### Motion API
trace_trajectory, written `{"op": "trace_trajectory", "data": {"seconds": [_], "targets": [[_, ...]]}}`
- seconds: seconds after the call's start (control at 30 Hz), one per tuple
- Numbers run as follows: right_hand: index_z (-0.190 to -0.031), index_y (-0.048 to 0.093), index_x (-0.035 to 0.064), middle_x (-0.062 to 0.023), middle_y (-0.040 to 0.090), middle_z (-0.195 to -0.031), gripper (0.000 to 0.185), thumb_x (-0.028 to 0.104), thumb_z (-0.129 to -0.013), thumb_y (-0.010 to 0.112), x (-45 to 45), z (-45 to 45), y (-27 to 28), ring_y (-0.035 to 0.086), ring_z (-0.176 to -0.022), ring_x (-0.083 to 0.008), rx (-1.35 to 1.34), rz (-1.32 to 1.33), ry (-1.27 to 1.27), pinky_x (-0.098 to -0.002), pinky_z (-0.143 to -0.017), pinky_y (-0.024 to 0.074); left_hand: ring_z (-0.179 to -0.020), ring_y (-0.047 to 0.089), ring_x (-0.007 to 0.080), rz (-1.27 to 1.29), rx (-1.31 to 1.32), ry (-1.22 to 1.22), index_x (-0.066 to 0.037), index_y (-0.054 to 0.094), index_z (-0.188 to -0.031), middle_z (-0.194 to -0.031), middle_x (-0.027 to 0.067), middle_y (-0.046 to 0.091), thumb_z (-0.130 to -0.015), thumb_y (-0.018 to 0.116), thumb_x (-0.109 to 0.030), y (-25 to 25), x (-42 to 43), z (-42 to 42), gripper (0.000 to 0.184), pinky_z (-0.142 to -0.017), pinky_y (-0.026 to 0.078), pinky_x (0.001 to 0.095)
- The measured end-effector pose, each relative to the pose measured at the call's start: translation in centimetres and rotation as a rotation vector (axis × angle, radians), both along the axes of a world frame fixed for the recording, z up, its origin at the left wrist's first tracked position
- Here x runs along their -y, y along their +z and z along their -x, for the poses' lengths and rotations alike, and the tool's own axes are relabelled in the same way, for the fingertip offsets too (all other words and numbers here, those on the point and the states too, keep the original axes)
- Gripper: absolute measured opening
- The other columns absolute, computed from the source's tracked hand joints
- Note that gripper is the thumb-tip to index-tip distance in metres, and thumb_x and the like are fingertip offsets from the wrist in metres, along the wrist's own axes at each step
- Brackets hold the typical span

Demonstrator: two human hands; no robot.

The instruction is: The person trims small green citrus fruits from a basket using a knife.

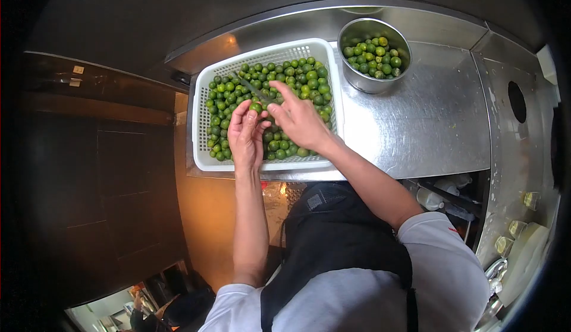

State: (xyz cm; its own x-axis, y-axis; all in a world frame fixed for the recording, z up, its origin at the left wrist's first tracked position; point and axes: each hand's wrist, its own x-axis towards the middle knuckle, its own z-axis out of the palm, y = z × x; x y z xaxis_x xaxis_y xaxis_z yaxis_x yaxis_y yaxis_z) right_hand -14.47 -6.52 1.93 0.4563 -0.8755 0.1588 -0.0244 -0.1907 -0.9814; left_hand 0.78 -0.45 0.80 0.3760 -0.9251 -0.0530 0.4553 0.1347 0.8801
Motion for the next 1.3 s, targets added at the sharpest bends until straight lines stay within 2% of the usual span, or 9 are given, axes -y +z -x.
{"op": "trace_trajectory", "data": {"seconds": [0.03,0.17,0.47,0.57,0.67,0.77,0.9,1.1,1.3], "targets": [[-0.136,0.042,0.0047,-0.0145,0.061,-0.063,0.048,0.023,-0.093,0.055,-0.3,-0.4,-0.3,0.064,-0.058,-0.0281,-0.002,0.091,-0.013,-0.0393,-0.058,0.0469,-0.092,0.065,0.018,-0.003,0.002,0.027,0.0,0.054,-0.121,-0.107,0.0115,0.064,-0.093,0.059,-0.006,-0.1,0.1,0.0,0.029,-0.077,0.057,0.0273],[-0.133,0.043,0.0056,-0.0199,0.058,-0.061,0.047,0.025,-0.093,0.056,-0.8,-0.2,0.0,0.061,-0.058,-0.0385,-0.13,0.178,0.114,-0.0453,-0.058,0.0456,-0.091,0.065,0.0161,-0.01,0.01,0.031,0.001,0.053,-0.123,-0.105,0.0093,0.064,-0.094,0.058,-0.005,-1.2,-0.3,-0.6,0.031,-0.077,0.056,0.0249],[-0.123,0.049,0.0065,-0.0203,0.059,-0.062,0.032,0.018,-0.094,0.054,-0.9,0.2,1.0,0.061,-0.058,-0.0381,-0.088,0.247,0.139,-0.0443,-0.054,0.0449,-0.092,0.065,0.0146,0.01,0.048,-0.02,0.004,0.055,-0.121,-0.108,0.0103,0.064,-0.094,0.056,-0.005,-1.3,-0.6,-1.1,0.029,-0.082,0.055,0.0265],[-0.121,0.05,0.0061,-0.0201,0.062,-0.067,0.031,0.016,-0.093,0.057,-1.0,-1.0,-0.8,0.064,-0.06,-0.0368,0.007,0.392,0.006,-0.044,-0.055,0.0472,-0.088,0.065,0.0137,0.001,0.018,-0.008,0.005,0.055,-0.121,-0.106,0.0106,0.065,-0.094,0.057,-0.005,-0.9,-0.3,-0.6,0.029,-0.078,0.056,0.0255],[-0.123,0.049,0.0041,-0.0199,0.065,-0.071,0.034,0.015,-0.092,0.058,-1.5,-1.8,-1.7,0.066,-0.063,-0.037,-0.093,0.477,-0.169,-0.0443,-0.057,0.0497,-0.088,0.066,0.0162,-0.006,-0.102,-0.071,0.005,0.055,-0.12,-0.105,0.0134,0.065,-0.094,0.058,-0.005,-0.9,-0.3,-0.8,0.029,-0.077,0.057,0.0263],[-0.128,0.044,0.0026,-0.0213,0.065,-0.072,0.04,0.021,-0.094,0.053,-0.4,-0.5,0.4,0.065,-0.06,-0.0388,-0.047,0.287,-0.24,-0.049,-0.052,0.0498,-0.09,0.068,0.0194,-0.022,-0.122,-0.049,0.006,0.054,-0.12,-0.107,0.0163,0.065,-0.093,0.058,-0.005,-0.7,-0.4,-0.9,0.029,-0.078,0.058,0.0276],[-0.138,0.033,-0.0032,-0.0204,0.062,-0.062,0.06,0.027,-0.091,0.056,-0.8,-0.6,-0.3,0.063,-0.058,-0.0414,-0.238,0.192,-0.014,-0.0501,-0.054,0.0495,-0.093,0.067,0.0205,-0.005,-0.073,0.048,0.005,0.054,-0.12,-0.109,0.0159,0.064,-0.093,0.058,-0.004,-0.5,0.1,-0.5,0.029,-0.08,0.058,0.0284],[-0.137,0.038,-0.0005,-0.0191,0.057,-0.055,0.056,0.025,-0.091,0.058,-1.1,-0.6,-0.1,0.06,-0.055,-0.0406,-0.224,0.257,0.055,-0.0477,-0.055,0.047,-0.098,0.066,0.0222,0.025,-0.014,0.068,0.003,0.053,-0.121,-0.103,0.011,0.064,-0.093,0.059,-0.003,-1.9,0.0,-1.3,0.029,-0.082,0.057,0.029],[-0.134,0.041,-0.0021,-0.0219,0.06,-0.059,0.054,0.024,-0.089,0.058,-0.9,-0.3,0.0,0.062,-0.056,-0.0415,-0.237,0.218,0.097,-0.0495,-0.055,0.0485,-0.096,0.067,0.0234,0.033,-0.031,0.109,0.003,0.055,-0.116,-0.101,0.0107,0.065,-0.092,0.061,-0.005,-2.1,0.0,-1.6,0.026,-0.083,0.057,0.0291]]}}
